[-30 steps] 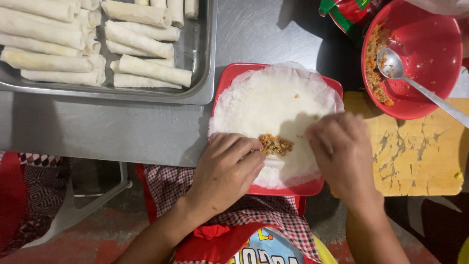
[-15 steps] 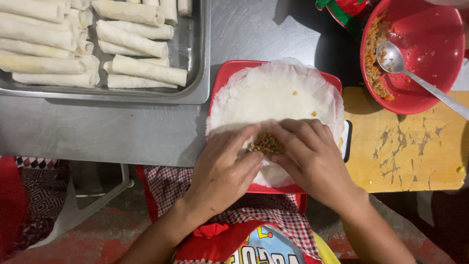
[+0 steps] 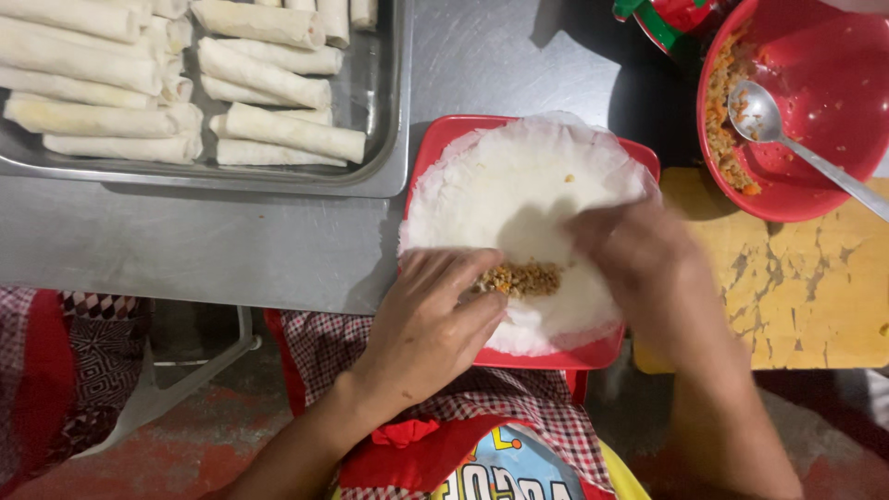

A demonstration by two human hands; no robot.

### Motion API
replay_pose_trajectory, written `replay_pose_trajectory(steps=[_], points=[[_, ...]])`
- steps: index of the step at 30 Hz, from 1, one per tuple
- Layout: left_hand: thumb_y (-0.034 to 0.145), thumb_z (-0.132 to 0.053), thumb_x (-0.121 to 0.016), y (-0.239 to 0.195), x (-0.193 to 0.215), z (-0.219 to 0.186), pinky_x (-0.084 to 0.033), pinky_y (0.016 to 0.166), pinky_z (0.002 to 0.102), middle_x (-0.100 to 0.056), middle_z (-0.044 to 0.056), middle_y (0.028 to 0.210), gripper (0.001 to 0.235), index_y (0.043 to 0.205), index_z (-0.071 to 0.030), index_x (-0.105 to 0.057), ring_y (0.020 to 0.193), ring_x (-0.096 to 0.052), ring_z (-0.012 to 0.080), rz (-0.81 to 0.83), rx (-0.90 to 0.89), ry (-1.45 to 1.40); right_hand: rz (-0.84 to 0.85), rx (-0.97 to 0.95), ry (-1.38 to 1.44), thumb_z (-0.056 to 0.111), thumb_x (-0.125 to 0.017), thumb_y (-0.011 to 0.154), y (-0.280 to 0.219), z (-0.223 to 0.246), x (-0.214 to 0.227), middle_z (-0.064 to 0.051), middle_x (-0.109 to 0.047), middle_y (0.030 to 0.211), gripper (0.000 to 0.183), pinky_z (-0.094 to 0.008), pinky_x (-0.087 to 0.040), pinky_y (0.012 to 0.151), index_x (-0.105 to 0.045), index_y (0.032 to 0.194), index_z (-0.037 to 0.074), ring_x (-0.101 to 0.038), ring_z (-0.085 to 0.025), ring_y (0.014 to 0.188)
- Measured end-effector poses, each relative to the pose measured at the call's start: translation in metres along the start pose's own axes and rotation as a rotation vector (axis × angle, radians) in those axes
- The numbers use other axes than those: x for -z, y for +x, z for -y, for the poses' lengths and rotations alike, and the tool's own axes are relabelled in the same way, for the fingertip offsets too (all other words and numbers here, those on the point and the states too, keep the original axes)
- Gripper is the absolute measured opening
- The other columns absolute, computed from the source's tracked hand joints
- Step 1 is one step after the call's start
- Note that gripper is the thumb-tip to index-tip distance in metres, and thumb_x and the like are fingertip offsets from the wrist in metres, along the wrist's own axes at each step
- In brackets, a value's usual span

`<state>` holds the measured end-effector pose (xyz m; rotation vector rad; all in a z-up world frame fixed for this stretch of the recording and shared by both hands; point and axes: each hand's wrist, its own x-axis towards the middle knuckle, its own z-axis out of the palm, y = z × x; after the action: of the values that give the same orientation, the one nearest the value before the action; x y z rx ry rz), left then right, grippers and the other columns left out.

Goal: The person prepares spring rolls by placing filling on a wrapper with a spoon and rolling it by hand, repeating the process with multiple wrappers.

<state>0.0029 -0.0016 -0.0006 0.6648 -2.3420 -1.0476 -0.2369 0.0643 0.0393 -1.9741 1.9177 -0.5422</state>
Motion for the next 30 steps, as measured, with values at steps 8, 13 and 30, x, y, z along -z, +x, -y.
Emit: replay_pose_trajectory(steps=[8,13,30], points=[[0.085,-0.011,-0.08,0.001,0.0,-0.001,-0.045,0.101,0.045,-0.064,0.011,0.125,0.012,0.094,-0.004,-0.075,0.119,-0.062,0.0271,0.0,0.001,0.002,-0.117,0.022,-0.227,0.004,-0.079,0.089,0.034,-0.015,-0.015,-0.01,-0.066,0.1,0.015,-0.046,-0.047,0.085,-0.073,0.102,0.004,-0.059,-0.034,0.096],[0.086,-0.012,-0.08,0.0,-0.004,0.0,-0.045,0.101,0.045,-0.063,0.011,0.125,0.011,0.094,-0.005,-0.076,0.118,-0.061,0.0266,-0.02,0.006,-0.007,-0.091,-0.037,-0.089,0.001,-0.075,0.09,-0.002,-0.005,-0.003,-0.009,-0.066,0.1,0.01,-0.044,-0.047,0.086,-0.069,0.097,0.005,-0.06,-0.032,0.096],[0.084,-0.012,-0.08,0.003,0.0,0.0,-0.045,0.1,0.046,-0.062,0.01,0.125,0.014,0.096,-0.005,-0.074,0.118,-0.061,0.0282,-0.011,0.0,0.013,-0.126,-0.212,-0.305,0.009,-0.08,0.09,-0.016,-0.002,-0.011,-0.008,-0.065,0.105,0.011,-0.044,-0.041,0.086,-0.075,0.1,0.007,-0.056,-0.031,0.099]])
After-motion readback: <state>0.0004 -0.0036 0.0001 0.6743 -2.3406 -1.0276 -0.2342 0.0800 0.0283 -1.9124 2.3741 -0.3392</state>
